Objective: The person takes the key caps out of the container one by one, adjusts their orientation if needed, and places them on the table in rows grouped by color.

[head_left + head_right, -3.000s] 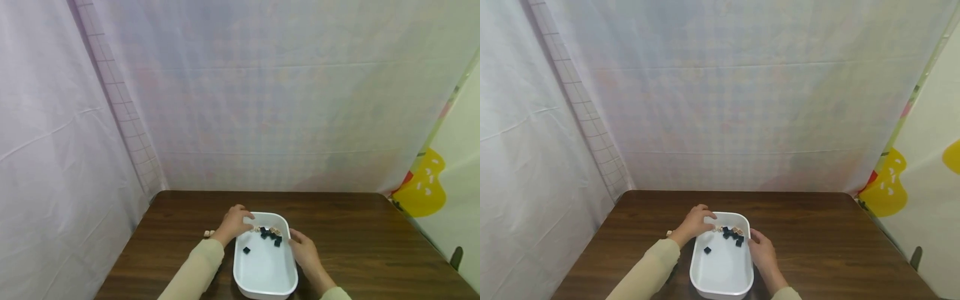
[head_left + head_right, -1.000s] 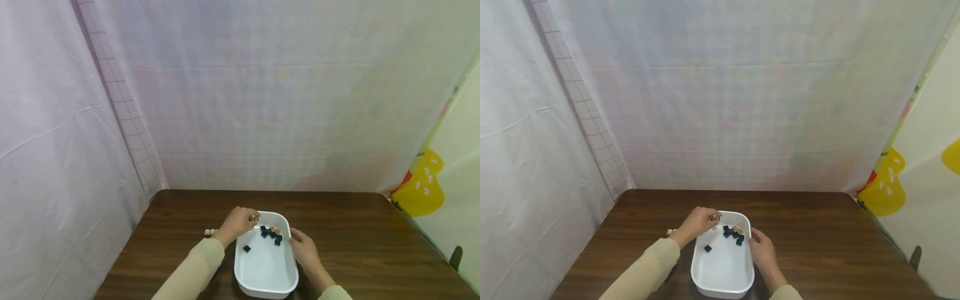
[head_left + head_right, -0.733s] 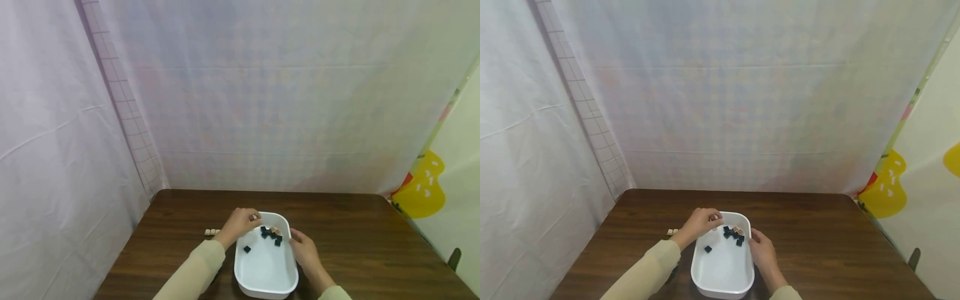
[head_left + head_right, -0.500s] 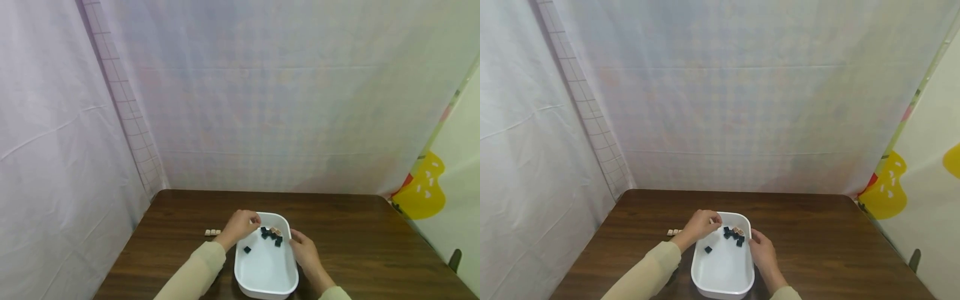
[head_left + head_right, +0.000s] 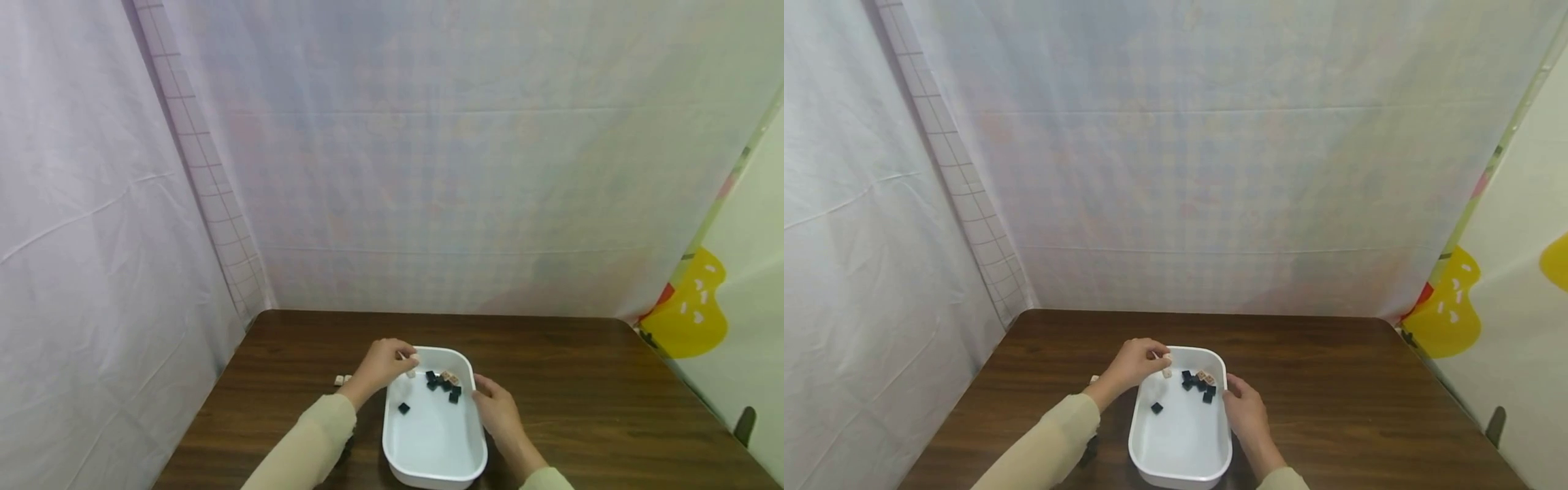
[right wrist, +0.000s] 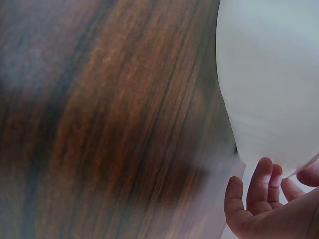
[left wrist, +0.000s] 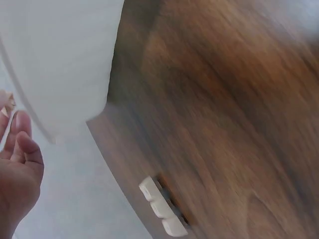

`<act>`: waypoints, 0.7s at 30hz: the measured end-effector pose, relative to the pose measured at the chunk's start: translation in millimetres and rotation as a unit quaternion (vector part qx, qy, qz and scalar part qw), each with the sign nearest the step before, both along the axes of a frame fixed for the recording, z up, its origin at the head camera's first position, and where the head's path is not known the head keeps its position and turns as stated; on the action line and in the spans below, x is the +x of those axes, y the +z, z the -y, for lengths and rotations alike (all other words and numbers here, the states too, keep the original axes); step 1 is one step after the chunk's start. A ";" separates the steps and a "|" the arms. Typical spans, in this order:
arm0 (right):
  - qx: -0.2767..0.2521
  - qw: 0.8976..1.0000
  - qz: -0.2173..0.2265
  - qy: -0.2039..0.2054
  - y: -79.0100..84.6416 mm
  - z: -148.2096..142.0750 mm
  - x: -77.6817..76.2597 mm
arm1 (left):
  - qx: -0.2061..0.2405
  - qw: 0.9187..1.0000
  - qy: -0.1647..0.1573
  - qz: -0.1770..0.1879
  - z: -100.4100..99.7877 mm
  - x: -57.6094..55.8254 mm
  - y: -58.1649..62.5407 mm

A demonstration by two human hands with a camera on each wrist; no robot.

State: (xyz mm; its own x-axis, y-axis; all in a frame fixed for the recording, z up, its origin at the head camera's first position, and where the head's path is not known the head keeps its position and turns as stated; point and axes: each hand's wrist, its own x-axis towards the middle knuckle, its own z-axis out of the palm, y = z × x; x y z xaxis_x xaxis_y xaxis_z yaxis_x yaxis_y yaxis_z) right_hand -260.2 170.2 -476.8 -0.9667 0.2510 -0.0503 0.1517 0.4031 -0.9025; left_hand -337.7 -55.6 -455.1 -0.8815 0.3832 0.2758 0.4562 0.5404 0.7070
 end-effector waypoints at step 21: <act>-0.030 0.999 0.036 0.012 -2.9 -4.8 -6.8 | 0.021 0.989 0.138 0.047 131.4 1.8 -24.1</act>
State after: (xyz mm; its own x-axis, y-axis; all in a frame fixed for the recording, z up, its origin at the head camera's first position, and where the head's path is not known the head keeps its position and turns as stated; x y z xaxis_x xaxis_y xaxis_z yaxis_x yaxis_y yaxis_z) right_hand -267.0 175.0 -479.7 -0.9655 0.2227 -0.1349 0.2089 0.3532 -0.9119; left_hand -335.8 -187.0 -479.1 -0.9736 0.1138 0.1979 0.2260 0.6043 0.7640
